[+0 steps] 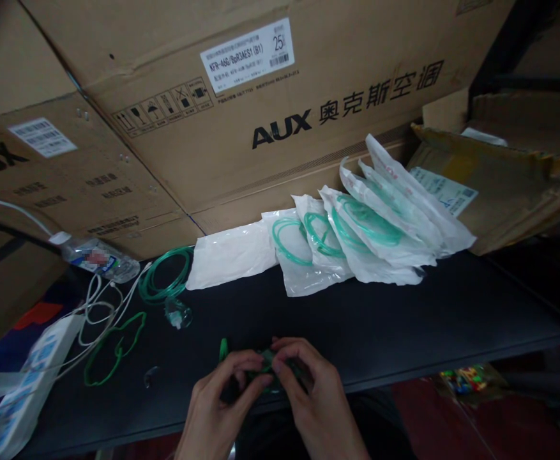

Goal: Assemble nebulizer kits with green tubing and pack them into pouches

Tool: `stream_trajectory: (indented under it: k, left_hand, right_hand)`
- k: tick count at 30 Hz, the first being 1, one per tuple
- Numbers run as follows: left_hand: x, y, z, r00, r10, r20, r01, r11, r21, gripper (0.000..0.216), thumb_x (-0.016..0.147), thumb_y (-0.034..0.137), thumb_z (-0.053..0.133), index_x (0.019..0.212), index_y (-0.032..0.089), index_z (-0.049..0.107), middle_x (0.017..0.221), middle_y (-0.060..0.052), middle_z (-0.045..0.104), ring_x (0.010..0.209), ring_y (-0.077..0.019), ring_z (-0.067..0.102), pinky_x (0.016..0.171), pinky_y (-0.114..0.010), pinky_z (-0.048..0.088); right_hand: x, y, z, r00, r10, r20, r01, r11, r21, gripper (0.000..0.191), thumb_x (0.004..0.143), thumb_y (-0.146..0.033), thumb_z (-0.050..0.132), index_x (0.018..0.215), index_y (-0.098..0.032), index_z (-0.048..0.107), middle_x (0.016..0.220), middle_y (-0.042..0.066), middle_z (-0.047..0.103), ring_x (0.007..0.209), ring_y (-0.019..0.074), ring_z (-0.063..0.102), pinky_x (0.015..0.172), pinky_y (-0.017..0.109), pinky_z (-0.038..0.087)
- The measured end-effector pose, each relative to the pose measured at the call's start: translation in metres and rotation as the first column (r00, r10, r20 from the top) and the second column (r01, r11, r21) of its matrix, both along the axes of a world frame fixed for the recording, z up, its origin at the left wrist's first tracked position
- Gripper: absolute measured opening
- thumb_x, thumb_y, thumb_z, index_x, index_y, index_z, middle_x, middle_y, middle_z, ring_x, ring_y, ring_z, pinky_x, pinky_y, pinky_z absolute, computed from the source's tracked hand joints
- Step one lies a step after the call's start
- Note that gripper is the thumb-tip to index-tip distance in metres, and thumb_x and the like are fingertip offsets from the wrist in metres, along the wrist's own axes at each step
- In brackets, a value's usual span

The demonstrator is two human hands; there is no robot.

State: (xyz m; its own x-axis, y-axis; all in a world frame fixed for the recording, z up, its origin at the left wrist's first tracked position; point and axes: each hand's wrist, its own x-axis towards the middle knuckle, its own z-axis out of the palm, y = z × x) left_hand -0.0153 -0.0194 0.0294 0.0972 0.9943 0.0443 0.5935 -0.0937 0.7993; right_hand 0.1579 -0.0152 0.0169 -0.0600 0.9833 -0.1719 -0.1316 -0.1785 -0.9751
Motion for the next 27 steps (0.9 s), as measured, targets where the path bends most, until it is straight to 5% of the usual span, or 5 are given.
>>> stream_trajectory:
  k: [4,8,15,22,27]
  left_hand:
    - [0.003,0.002,0.0,0.996,-0.052,-0.071,0.052,0.999,0.002,0.042,0.087,0.023,0.077,0.127,0.034,0.069,0.101,0.004,0.081,0.077,-0.017,0.071,0.083,-0.03,0.057]
    - [0.007,0.002,0.003,0.983,-0.101,-0.155,0.108,0.994,0.035,0.034,0.087,0.018,0.073,0.117,0.035,0.072,0.109,0.004,0.081,0.087,-0.0206,0.074,0.103,-0.044,0.05]
    - [0.015,0.002,0.011,0.971,-0.08,-0.226,0.101,0.991,0.082,0.019,0.083,0.013,0.067,0.093,0.028,0.067,0.091,0.003,0.077,0.082,-0.0236,0.067,0.086,-0.042,0.048]
    - [0.024,-0.002,0.013,0.973,-0.009,-0.23,0.022,0.998,0.051,0.022,0.077,0.007,0.065,0.087,0.027,0.065,0.082,0.005,0.072,0.085,-0.0234,0.062,0.089,-0.041,0.039]
    - [0.017,-0.004,0.011,0.969,0.032,-0.247,-0.018,0.998,0.061,0.02,0.076,0.008,0.064,0.086,0.026,0.066,0.08,0.003,0.069,0.079,-0.0229,0.059,0.081,-0.037,0.039]
  right_hand:
    - [-0.002,-0.001,-0.003,1.0,-0.021,-0.007,0.021,1.0,0.001,0.03,0.088,-0.054,0.072,0.082,-0.024,0.073,0.115,0.01,0.073,0.119,0.0252,0.068,0.103,0.031,0.052]
    - [-0.002,-0.004,-0.007,1.0,-0.016,0.016,0.015,1.0,0.023,0.026,0.09,-0.05,0.07,0.085,-0.025,0.074,0.116,0.008,0.072,0.121,0.0246,0.067,0.106,0.032,0.051]
    - [-0.001,-0.007,-0.012,0.995,-0.002,0.105,-0.009,0.994,0.109,0.015,0.097,-0.036,0.063,0.088,-0.027,0.072,0.115,0.006,0.071,0.114,0.0207,0.069,0.1,0.028,0.052]
    - [0.002,-0.012,-0.017,0.959,-0.075,0.274,0.003,0.967,0.256,0.013,0.099,-0.028,0.058,0.09,-0.026,0.068,0.106,0.004,0.07,0.102,0.0178,0.07,0.091,0.024,0.052]
    - [0.013,-0.008,-0.014,0.944,-0.127,0.306,0.054,0.97,0.238,0.014,0.099,-0.033,0.058,0.09,-0.025,0.066,0.099,0.004,0.069,0.097,0.0196,0.069,0.086,0.026,0.054]
